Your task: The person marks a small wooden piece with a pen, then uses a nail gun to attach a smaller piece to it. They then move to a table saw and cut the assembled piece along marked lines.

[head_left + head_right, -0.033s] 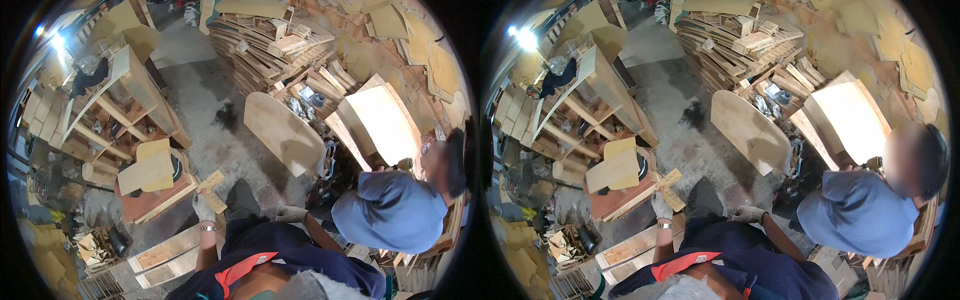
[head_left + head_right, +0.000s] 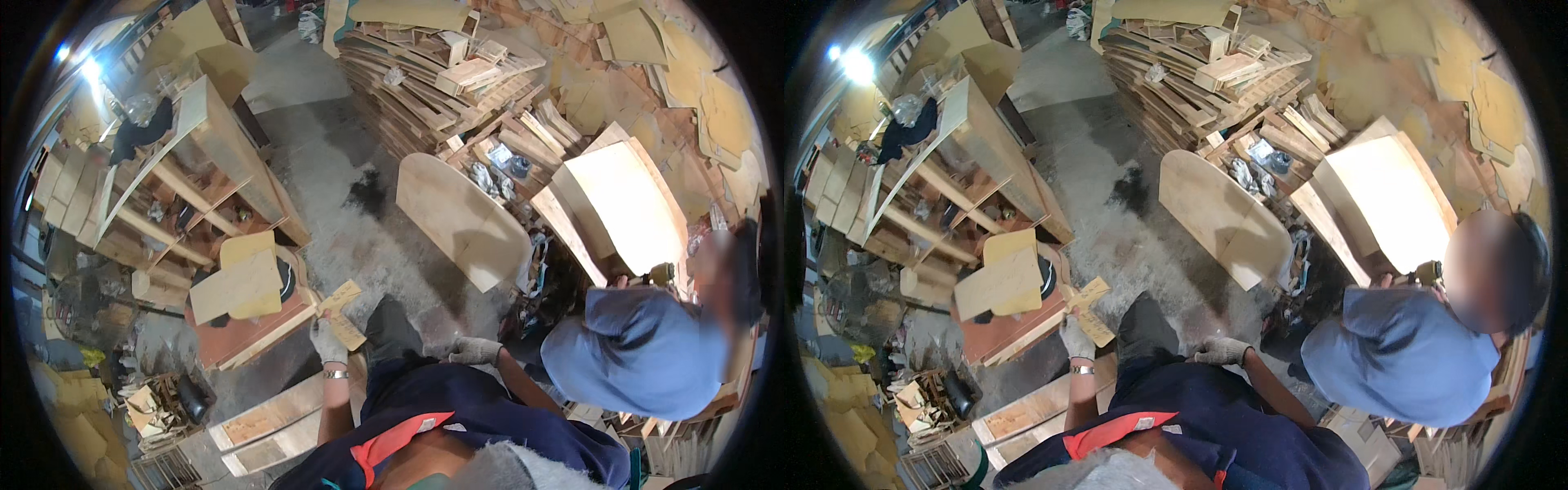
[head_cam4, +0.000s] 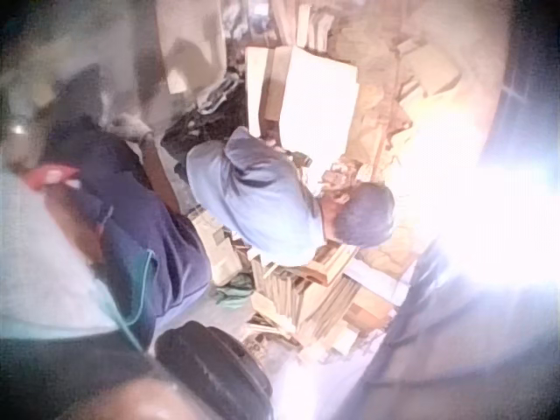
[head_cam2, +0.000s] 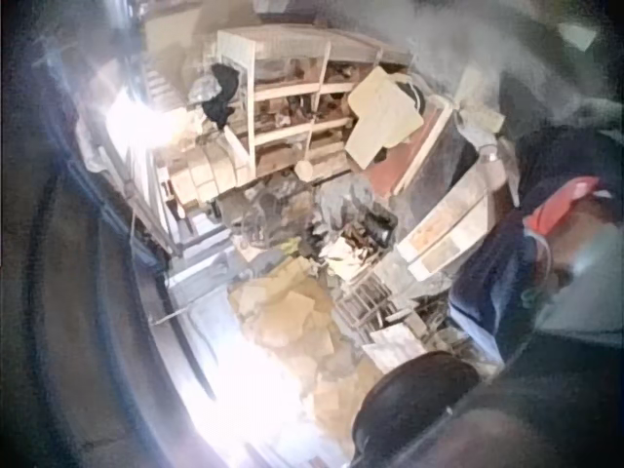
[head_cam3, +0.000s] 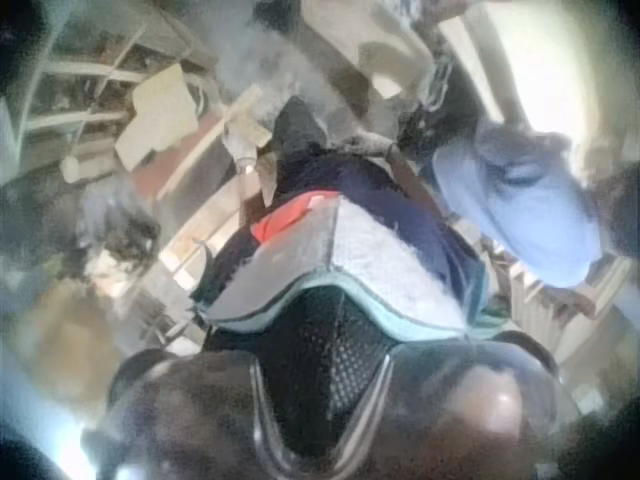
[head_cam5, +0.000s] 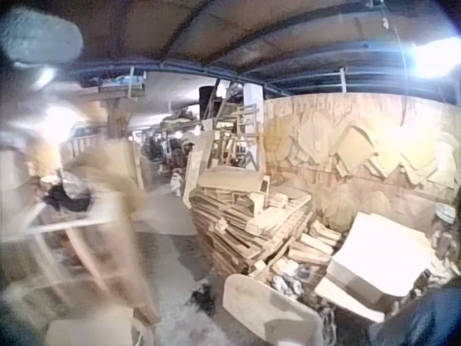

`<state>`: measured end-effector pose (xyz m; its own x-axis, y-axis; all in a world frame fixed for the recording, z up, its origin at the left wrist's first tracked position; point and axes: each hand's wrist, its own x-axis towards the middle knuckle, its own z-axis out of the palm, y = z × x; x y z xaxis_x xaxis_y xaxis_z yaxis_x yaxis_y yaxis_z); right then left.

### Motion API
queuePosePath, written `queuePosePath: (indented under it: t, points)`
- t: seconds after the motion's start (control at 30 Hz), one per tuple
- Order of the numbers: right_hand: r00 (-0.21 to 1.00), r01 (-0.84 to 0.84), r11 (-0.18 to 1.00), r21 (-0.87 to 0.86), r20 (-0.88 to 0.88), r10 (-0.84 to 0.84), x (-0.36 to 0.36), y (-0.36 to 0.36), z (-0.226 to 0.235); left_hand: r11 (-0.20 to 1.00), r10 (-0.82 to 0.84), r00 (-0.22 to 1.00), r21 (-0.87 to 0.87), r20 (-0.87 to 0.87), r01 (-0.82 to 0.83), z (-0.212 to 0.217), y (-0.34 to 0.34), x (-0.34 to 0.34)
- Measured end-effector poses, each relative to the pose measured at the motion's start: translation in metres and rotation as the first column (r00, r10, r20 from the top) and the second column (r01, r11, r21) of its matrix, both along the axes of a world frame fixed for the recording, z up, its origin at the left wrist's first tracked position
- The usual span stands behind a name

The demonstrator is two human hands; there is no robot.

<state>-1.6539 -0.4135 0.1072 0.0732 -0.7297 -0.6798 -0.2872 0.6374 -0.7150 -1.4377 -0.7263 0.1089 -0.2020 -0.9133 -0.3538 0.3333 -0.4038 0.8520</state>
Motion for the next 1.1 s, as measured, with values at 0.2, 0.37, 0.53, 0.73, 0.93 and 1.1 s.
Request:
queuePosePath:
  t: [0.2, 0.37, 0.53, 0.73, 0.93, 1.1]
  points:
    - [0.994, 0.070, 0.958, -0.278, -0.058, -0.089, -0.093, -0.121, -0.013, 0.997, -0.059, 0.987, -0.054, -0.152, 0.051, -0.022, -0.147, -0.095]
    - [0.961, 0.097, 0.982, -0.160, -0.240, -0.134, -0.166, -0.275, 0.008, 0.994, -0.109, 0.990, -0.013, -0.086, 0.109, -0.014, -0.267, -0.189]
    - [0.885, 0.141, 0.896, -0.422, -0.351, -0.305, -0.234, -0.400, 0.022, 0.958, -0.273, 0.962, -0.099, -0.032, 0.269, 0.014, -0.368, -0.278]
    - [0.839, 0.366, 0.784, -0.500, -0.186, -0.511, -0.320, -0.467, 0.012, 0.897, -0.440, 0.895, 0.004, -0.080, 0.441, 0.034, -0.431, -0.369]
    - [0.629, 0.517, 0.570, -0.639, -0.169, -0.759, -0.463, -0.550, 0.019, 0.877, -0.478, 0.878, 0.045, -0.033, 0.479, 0.014, -0.521, -0.460]
    - [0.409, 0.621, 0.349, -0.701, -0.089, -0.908, -0.616, -0.650, 0.064, 0.896, -0.440, 0.898, -0.068, -0.017, 0.438, 0.026, -0.602, -0.547]
